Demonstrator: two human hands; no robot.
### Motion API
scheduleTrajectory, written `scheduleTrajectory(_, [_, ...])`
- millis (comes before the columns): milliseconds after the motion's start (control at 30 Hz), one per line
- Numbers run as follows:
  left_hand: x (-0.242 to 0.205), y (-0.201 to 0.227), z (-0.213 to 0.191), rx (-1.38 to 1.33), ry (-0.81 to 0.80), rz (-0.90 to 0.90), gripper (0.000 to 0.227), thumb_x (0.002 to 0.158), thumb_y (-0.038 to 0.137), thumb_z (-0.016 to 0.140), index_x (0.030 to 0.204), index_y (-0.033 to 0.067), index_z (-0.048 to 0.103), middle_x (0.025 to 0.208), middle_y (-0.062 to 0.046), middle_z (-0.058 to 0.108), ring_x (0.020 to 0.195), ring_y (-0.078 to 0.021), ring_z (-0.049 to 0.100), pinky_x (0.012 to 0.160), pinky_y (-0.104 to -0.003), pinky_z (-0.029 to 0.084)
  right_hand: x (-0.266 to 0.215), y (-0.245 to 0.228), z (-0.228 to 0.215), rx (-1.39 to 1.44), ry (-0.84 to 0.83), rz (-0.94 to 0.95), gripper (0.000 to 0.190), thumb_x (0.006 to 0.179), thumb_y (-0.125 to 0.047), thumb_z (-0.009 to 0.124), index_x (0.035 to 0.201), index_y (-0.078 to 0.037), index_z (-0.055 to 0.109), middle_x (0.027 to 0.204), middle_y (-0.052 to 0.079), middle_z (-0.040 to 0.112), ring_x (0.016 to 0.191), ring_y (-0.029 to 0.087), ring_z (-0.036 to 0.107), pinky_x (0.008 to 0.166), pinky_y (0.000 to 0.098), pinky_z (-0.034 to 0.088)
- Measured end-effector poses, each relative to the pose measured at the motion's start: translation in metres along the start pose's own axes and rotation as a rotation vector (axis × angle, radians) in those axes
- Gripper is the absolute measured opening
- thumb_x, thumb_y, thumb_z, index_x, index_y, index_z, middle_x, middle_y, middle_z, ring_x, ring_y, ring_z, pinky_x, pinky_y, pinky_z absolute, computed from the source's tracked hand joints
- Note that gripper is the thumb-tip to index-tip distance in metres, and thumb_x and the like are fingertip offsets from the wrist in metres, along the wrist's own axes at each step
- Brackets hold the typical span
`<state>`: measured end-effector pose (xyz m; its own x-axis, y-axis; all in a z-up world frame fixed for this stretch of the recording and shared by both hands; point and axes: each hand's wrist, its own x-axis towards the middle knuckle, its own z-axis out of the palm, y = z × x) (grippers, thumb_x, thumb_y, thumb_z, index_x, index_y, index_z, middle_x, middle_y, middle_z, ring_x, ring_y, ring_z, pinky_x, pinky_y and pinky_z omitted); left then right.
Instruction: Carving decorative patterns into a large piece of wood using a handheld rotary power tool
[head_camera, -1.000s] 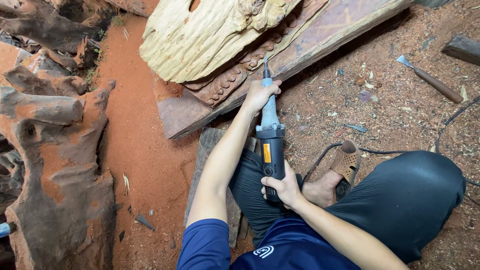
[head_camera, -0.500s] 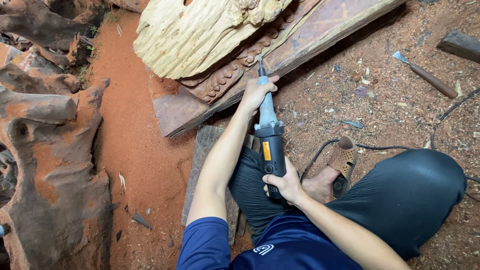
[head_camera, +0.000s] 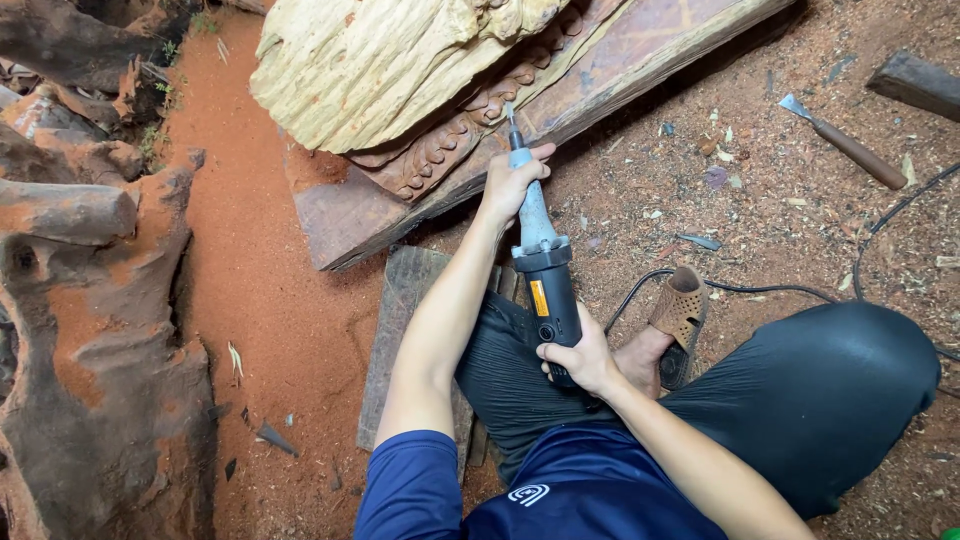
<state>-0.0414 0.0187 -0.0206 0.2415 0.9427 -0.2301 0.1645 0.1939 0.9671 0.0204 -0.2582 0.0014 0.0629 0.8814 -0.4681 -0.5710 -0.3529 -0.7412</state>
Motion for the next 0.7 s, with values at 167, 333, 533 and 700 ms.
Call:
scheduleTrajectory(167, [0.000, 0.000, 0.000, 0.006, 0.006, 0.017, 0.047, 0.066, 0.014, 0.076, 0.112, 0.0034, 0.079, 0.109, -0.021, 0.077, 0.105, -0.0261, 0.069, 0.097, -0.038, 0.050, 0.002, -0.002, -0.005, -0.034, -0.016, -0.025, 0.045, 0.063, 0.012, 0.076, 0.103, 0.002, 0.057, 0.065, 0.027, 0.065, 0.045, 0.032, 0.069, 0.031, 0.0436, 0.056])
scheduleTrajectory(333, [-0.007, 0.010, 0.003, -0.004, 0.016, 0.024, 0.047, 0.067, 0.013, 0.075, 0.113, 0.0014, 0.078, 0.110, -0.022, 0.076, 0.107, -0.0266, 0.069, 0.098, -0.040, 0.050, 0.013, 0.016, -0.020, -0.054, -0.021, -0.034, 0.049, 0.062, 0.012, 0.077, 0.106, 0.002, 0.057, 0.065, 0.027, 0.066, 0.044, 0.032, 0.069, 0.031, 0.0435, 0.057])
scheduleTrajectory(533, [-0.013, 0.012, 0.009, 0.059, 0.051, 0.034, 0.045, 0.065, 0.016, 0.077, 0.109, 0.0088, 0.082, 0.094, -0.015, 0.078, 0.086, -0.0192, 0.069, 0.086, -0.032, 0.052, 0.032, 0.031, -0.052, -0.149, -0.021, -0.122, 0.061, 0.059, 0.012, 0.081, 0.115, 0.001, 0.059, 0.068, 0.027, 0.068, 0.046, 0.030, 0.070, 0.032, 0.0387, 0.057])
scheduleTrajectory(700, [-0.018, 0.017, 0.020, 0.068, 0.094, 0.053, 0.047, 0.064, 0.014, 0.076, 0.110, 0.0104, 0.081, 0.073, -0.006, 0.069, 0.070, -0.0141, 0.062, 0.073, -0.024, 0.049, 0.049, 0.041, -0.085, -0.579, 0.071, -0.200, 0.075, 0.052, -0.017, 0.094, 0.121, -0.010, 0.065, 0.085, 0.020, 0.067, 0.077, 0.030, 0.065, 0.065, 0.0457, 0.049])
